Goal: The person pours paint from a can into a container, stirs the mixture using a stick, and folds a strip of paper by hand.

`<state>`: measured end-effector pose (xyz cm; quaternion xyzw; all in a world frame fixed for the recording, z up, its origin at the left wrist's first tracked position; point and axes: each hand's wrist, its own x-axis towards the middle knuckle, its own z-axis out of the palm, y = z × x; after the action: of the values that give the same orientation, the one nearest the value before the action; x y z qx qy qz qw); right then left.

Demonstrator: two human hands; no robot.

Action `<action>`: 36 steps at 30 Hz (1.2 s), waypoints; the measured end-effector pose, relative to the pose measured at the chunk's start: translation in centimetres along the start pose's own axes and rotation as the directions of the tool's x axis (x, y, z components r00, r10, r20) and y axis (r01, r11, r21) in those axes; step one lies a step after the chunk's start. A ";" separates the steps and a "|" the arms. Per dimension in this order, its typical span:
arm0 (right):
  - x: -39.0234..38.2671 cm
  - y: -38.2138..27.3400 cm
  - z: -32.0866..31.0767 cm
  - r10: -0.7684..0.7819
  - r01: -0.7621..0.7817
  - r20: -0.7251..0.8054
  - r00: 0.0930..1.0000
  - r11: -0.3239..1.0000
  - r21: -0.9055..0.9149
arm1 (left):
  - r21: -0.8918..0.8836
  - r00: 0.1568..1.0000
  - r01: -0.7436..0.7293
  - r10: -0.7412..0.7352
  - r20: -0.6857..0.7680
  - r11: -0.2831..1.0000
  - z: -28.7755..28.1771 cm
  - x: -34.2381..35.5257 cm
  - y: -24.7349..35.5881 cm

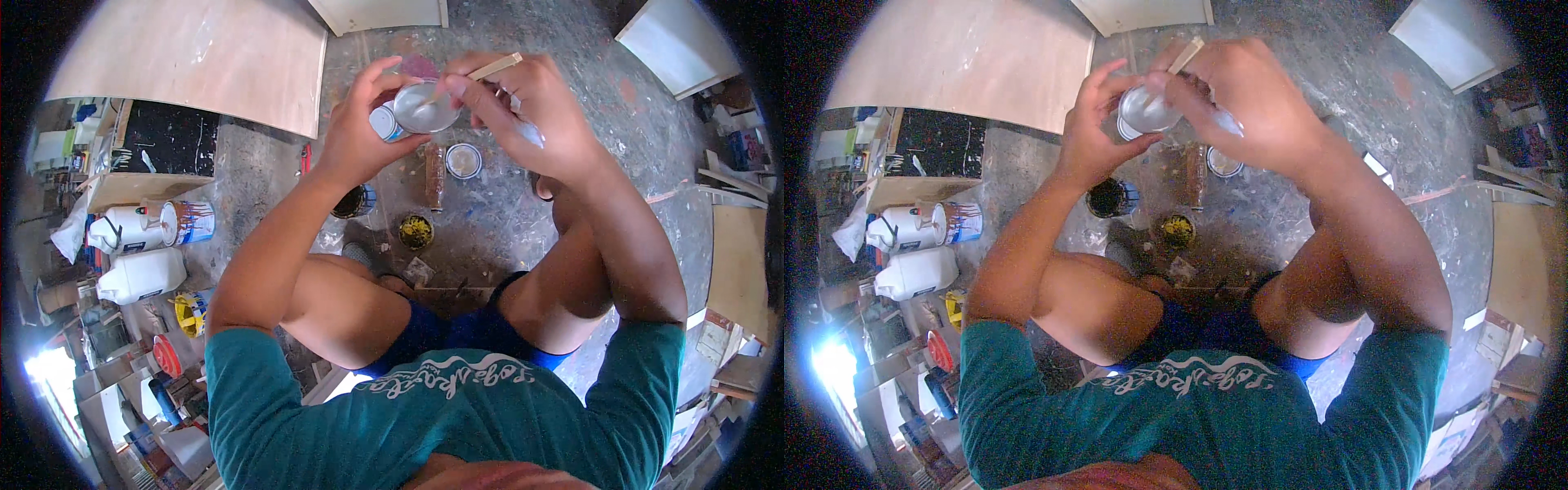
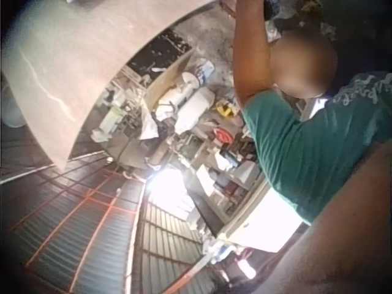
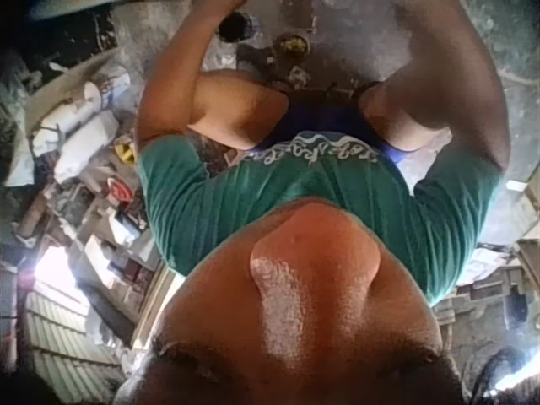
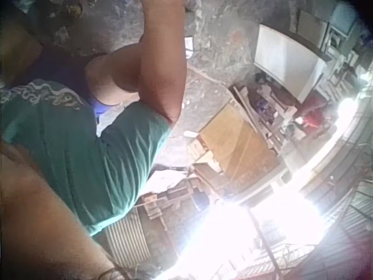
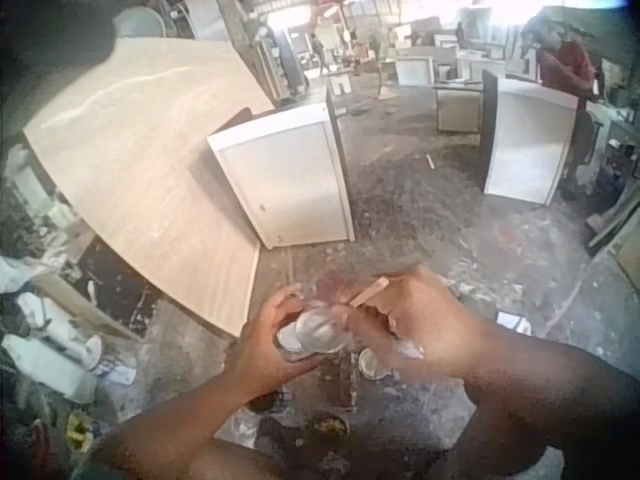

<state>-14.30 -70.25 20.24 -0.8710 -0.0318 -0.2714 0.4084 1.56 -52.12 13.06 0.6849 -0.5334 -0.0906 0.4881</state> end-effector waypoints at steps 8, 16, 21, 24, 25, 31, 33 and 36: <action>-0.3 0.1 -0.7 -0.032 0.041 0.048 0.998 0.976 -0.215 | -0.075 0.999 -0.004 0.007 0.045 0.997 0.6 -0.2 -0.1; -0.5 0.8 -0.7 -0.064 0.063 -0.013 0.998 0.995 -0.083 | -0.005 0.996 -0.039 0.039 0.084 0.999 0.8 -0.2 0.7; -0.3 -0.5 -1.4 0.067 -0.064 0.002 0.998 0.961 -0.269 | -0.121 0.993 -0.071 0.082 0.090 0.990 1.1 -0.2 0.0; -0.4 -0.8 -0.9 0.132 -0.155 0.165 0.977 0.979 0.131 | -0.101 0.993 -0.024 0.035 0.109 0.995 0.8 -0.3 0.3; -0.4 -0.7 -1.0 0.131 -0.155 0.169 0.977 0.979 0.133 | -0.100 0.994 -0.021 0.032 0.107 0.995 0.9 -0.3 0.2; -0.4 0.1 -1.1 0.026 -0.019 0.057 0.998 0.993 -0.113 | -0.111 0.994 -0.042 0.053 0.098 0.993 1.0 -0.1 0.5; -0.4 -0.7 -1.2 0.193 -0.208 0.181 0.964 0.976 0.068 | -0.143 0.995 -0.037 0.049 0.085 0.989 1.0 -0.2 0.1; 0.0 -1.2 -1.1 0.097 -0.096 -0.005 0.995 0.979 -0.180 | -0.143 0.994 -0.036 0.050 0.094 0.989 1.1 -0.2 0.3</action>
<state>-15.17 -70.28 21.64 -0.9053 0.0343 -0.2511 0.3408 0.61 -52.60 12.65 0.6318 -0.5634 -0.1509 0.5106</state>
